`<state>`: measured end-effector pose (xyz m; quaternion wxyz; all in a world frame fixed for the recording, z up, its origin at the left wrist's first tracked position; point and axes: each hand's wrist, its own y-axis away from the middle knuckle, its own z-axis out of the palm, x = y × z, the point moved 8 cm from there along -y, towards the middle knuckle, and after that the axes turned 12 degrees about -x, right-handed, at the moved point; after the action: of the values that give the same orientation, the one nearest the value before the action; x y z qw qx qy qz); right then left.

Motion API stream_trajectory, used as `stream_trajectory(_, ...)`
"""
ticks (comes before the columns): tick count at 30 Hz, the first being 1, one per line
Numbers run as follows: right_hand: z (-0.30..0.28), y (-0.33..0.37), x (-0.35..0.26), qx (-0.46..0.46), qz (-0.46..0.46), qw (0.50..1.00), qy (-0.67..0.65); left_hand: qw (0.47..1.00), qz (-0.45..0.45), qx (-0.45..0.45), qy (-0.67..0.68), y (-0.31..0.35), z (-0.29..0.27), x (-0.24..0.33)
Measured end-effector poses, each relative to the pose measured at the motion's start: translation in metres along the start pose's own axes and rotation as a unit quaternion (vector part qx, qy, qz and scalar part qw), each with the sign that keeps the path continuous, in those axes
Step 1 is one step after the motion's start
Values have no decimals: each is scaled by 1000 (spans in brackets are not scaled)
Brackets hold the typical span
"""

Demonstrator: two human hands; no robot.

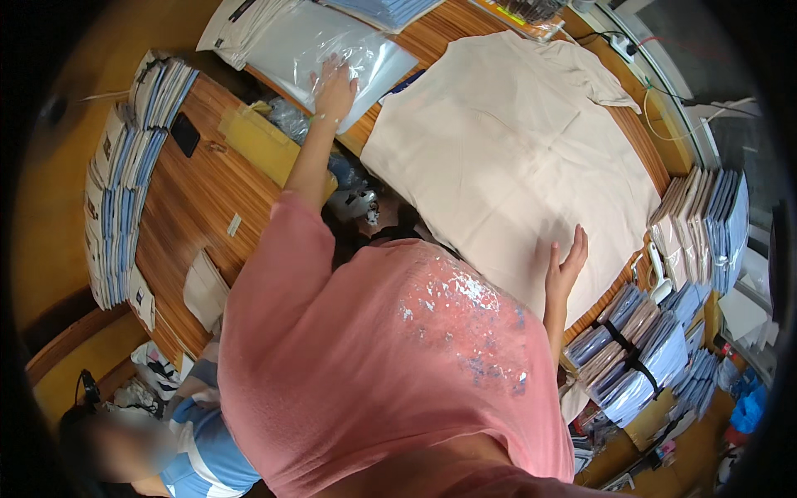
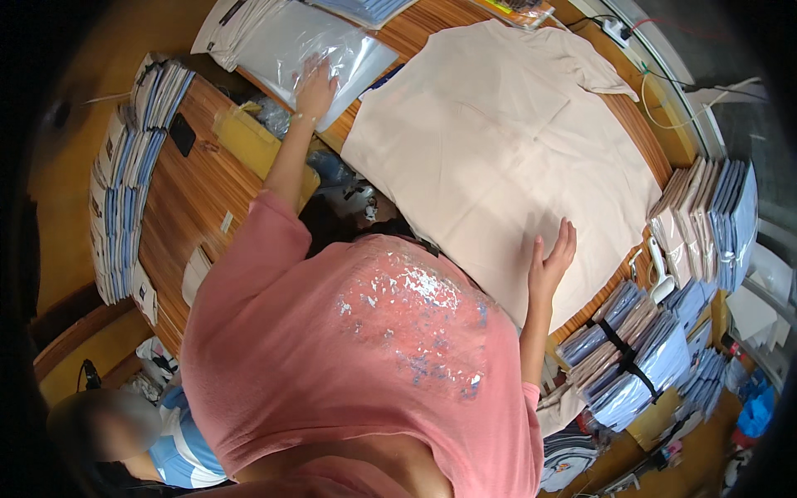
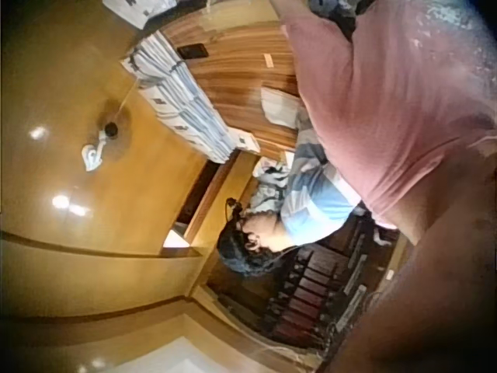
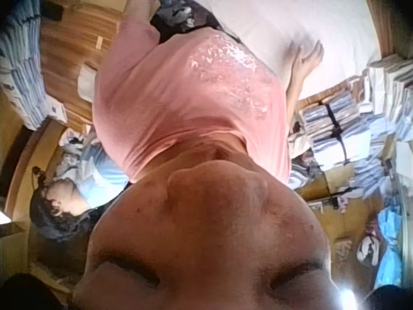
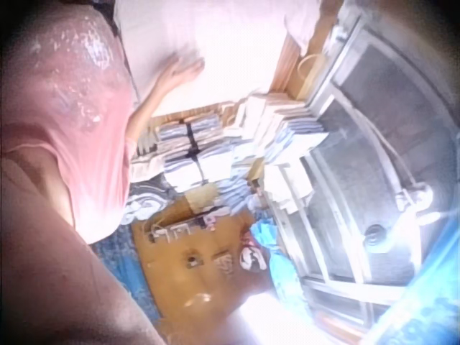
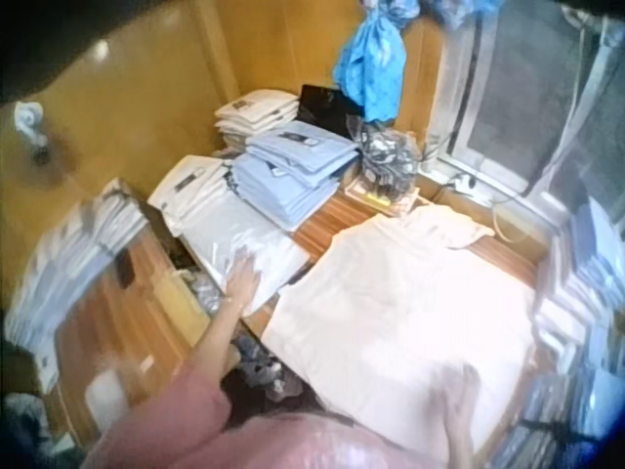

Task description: The person folds shirts using a cardboard template, places them into plastic bags, and stacks the packaged shirts together before tying them with a ribbon.

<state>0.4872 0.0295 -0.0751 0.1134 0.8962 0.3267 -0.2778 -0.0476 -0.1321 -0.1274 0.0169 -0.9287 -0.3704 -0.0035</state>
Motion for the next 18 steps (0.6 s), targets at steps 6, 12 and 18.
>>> stream_trajectory(6, 37, -21, -58, -60, -53, 997, -14, 869, 51, -121, 477, 35, -57, 33)
stream_trajectory(12, 70, -28, -97, -120, -100, 987, -37, 976, -163, 103, 105, 71, -28, -95)
stream_trajectory(18, 70, -36, -108, -144, -97, 985, -14, 982, 26, 116, 145, 32, -36, -85)
